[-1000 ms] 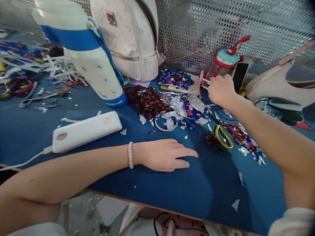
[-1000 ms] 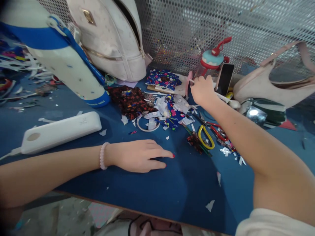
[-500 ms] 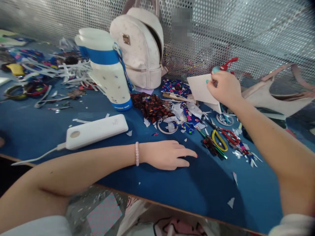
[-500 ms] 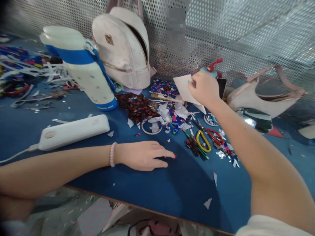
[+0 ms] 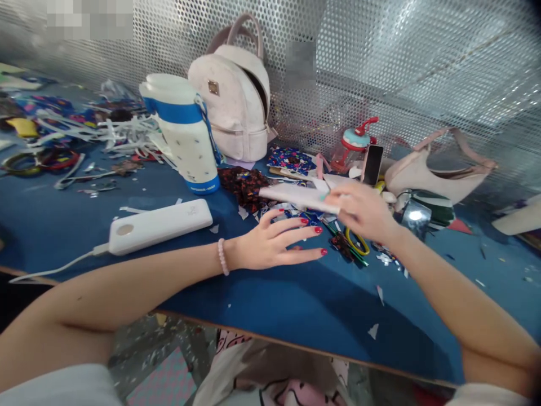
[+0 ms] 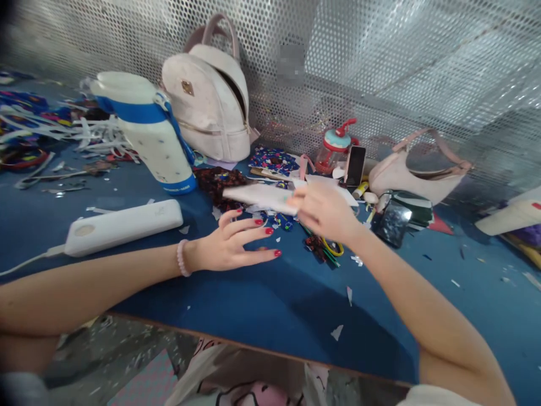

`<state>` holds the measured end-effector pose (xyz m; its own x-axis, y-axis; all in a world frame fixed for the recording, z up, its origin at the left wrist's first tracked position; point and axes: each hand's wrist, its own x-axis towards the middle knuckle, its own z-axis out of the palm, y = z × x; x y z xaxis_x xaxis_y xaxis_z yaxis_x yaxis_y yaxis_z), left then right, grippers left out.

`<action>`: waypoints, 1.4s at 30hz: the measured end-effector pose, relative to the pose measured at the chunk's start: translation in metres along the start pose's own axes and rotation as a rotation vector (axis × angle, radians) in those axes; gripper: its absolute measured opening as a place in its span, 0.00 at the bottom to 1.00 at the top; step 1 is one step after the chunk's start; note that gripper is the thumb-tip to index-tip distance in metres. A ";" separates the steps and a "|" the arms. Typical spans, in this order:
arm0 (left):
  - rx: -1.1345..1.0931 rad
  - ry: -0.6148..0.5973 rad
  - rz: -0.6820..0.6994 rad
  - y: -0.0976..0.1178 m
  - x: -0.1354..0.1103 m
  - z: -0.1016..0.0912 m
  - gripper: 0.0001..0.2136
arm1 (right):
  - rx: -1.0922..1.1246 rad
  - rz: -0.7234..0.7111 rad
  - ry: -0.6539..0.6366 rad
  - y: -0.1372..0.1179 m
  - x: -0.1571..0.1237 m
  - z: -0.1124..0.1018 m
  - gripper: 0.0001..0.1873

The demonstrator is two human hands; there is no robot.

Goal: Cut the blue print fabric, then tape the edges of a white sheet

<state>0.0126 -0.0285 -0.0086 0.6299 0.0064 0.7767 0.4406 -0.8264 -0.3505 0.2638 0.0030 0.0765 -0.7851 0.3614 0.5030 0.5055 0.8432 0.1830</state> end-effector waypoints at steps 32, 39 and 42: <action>-0.481 -0.667 0.179 -0.005 0.006 0.021 0.20 | -0.101 0.144 -0.304 -0.007 -0.126 0.028 0.20; -0.517 -0.630 0.203 -0.006 0.005 0.022 0.20 | 0.037 0.215 -0.277 -0.007 -0.127 0.036 0.18; -0.531 -0.609 0.228 -0.006 0.006 0.021 0.18 | 0.044 0.203 -0.274 -0.007 -0.126 0.036 0.18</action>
<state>0.0271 -0.0119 -0.0128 0.9694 -0.0160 0.2451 -0.0030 -0.9986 -0.0534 0.3465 -0.0345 -0.0188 -0.7404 0.6118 0.2785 0.6496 0.7577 0.0626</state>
